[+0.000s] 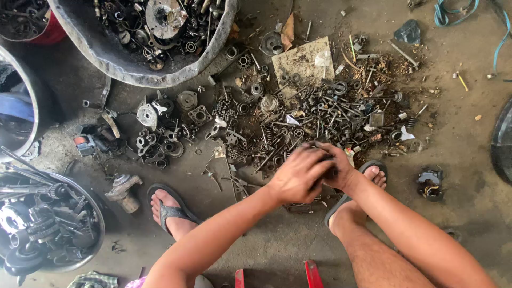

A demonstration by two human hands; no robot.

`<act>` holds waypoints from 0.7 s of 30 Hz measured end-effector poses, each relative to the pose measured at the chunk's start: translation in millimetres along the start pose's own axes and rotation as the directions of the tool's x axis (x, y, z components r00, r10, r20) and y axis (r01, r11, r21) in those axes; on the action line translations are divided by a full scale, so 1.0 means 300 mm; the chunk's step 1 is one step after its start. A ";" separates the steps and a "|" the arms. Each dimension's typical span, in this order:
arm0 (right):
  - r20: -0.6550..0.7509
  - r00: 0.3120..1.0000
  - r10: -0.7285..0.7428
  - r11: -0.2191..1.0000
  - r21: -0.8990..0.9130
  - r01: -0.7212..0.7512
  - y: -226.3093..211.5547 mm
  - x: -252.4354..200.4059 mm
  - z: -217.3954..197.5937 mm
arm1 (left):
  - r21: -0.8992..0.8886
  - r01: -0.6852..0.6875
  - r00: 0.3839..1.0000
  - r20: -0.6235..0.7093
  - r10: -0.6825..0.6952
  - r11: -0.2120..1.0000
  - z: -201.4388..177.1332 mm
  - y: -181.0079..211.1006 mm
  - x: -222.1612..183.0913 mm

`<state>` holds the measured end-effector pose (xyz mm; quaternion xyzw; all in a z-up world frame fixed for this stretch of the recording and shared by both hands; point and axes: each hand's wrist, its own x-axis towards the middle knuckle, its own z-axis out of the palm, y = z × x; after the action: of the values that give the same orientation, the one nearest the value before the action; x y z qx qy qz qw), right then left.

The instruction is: Sorting through a pile of miscellaneous motorcycle engine parts on the floor.

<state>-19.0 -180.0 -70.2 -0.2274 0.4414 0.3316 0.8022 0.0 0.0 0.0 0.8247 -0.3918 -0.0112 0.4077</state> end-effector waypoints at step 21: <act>0.202 0.945 -0.256 0.965 -0.003 0.261 -0.226 -0.106 -0.105 | 0.168 0.447 0.890 0.020 -0.456 0.879 -0.031 -0.392 -0.265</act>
<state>0.7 -257.1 -53.8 -0.2605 0.3198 0.2513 0.8756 23.0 100.6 -97.8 0.9223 -0.2003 -0.0991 0.3153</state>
